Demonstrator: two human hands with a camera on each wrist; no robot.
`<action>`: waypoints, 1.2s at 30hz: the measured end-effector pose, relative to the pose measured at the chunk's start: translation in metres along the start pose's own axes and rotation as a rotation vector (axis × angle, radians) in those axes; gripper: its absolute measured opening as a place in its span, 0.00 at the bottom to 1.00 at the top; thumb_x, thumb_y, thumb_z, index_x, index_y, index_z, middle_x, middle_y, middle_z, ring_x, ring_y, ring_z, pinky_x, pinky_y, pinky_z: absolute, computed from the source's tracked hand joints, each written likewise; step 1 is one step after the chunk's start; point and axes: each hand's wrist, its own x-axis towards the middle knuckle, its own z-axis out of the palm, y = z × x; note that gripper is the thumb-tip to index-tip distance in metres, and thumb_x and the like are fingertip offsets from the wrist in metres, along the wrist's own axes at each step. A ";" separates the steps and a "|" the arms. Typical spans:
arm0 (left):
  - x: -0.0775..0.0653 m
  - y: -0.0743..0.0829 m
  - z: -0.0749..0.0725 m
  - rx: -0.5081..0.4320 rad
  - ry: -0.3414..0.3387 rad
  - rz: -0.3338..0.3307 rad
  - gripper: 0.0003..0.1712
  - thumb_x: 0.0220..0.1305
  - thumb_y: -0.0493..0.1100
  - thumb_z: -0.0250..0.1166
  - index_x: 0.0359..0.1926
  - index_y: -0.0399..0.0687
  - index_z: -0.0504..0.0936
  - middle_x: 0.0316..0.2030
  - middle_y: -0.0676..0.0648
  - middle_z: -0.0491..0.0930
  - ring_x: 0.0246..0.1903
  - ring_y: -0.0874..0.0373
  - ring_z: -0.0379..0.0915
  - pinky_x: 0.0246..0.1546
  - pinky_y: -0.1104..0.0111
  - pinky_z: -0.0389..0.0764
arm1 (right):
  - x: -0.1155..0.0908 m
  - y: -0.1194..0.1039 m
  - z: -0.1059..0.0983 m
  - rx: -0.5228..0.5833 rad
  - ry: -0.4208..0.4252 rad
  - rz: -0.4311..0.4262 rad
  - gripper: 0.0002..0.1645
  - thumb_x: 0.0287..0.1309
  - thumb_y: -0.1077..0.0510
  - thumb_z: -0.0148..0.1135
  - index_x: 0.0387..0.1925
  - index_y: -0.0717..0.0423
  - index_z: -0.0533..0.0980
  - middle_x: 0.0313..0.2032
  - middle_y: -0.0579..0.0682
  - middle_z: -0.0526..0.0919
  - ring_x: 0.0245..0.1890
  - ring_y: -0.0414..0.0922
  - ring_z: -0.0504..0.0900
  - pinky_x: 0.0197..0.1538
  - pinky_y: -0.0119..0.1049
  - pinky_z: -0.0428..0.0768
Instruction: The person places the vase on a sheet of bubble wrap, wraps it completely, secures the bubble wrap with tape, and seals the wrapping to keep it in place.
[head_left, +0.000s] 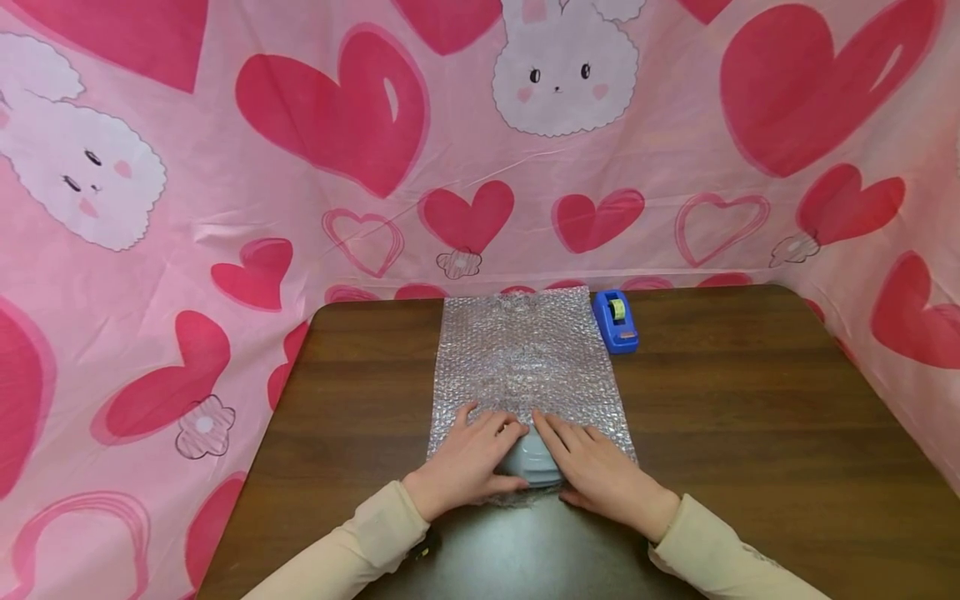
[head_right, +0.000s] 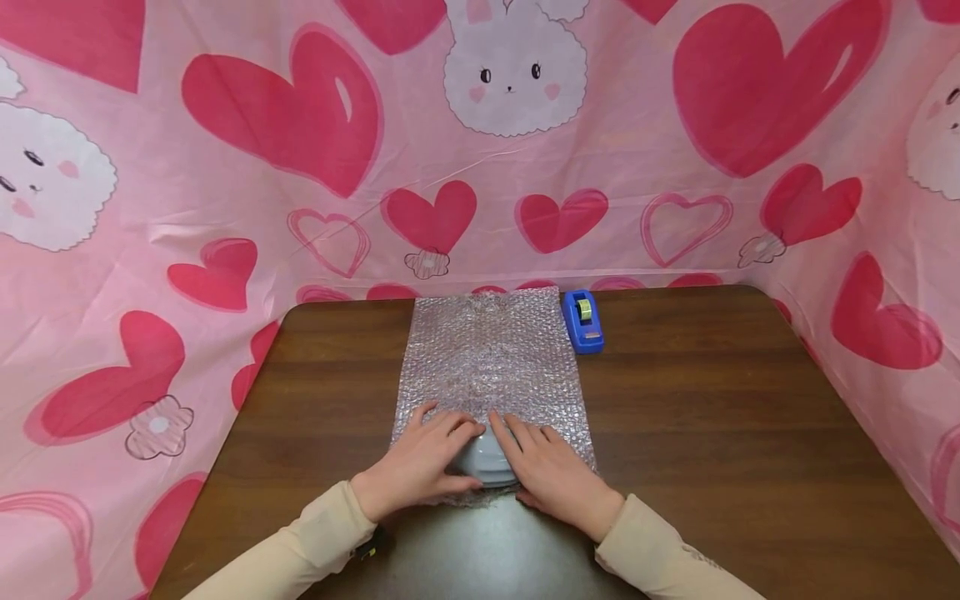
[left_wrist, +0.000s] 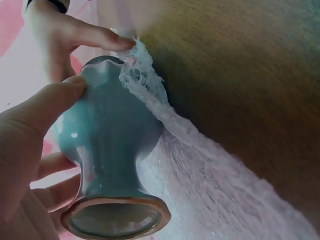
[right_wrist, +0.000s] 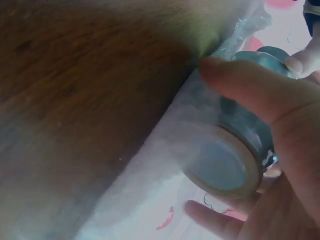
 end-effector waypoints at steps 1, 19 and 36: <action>0.000 0.000 0.000 0.004 0.005 0.002 0.37 0.60 0.69 0.71 0.62 0.53 0.79 0.57 0.50 0.79 0.56 0.54 0.77 0.64 0.41 0.69 | 0.001 0.000 0.000 -0.011 0.013 -0.006 0.69 0.50 0.45 0.83 0.81 0.64 0.50 0.73 0.65 0.67 0.63 0.57 0.78 0.59 0.56 0.80; 0.000 0.007 0.000 0.120 0.036 0.002 0.56 0.54 0.77 0.70 0.70 0.43 0.73 0.57 0.47 0.78 0.55 0.53 0.73 0.55 0.53 0.73 | 0.004 0.007 0.000 0.050 0.077 -0.103 0.59 0.57 0.53 0.78 0.79 0.64 0.54 0.70 0.60 0.69 0.66 0.54 0.75 0.65 0.50 0.78; 0.002 0.032 0.021 0.378 0.026 -0.038 0.74 0.41 0.84 0.70 0.77 0.39 0.63 0.69 0.42 0.71 0.65 0.48 0.68 0.63 0.45 0.69 | 0.004 0.020 -0.011 0.066 0.050 -0.150 0.49 0.61 0.52 0.75 0.73 0.72 0.63 0.70 0.67 0.71 0.66 0.58 0.78 0.62 0.50 0.80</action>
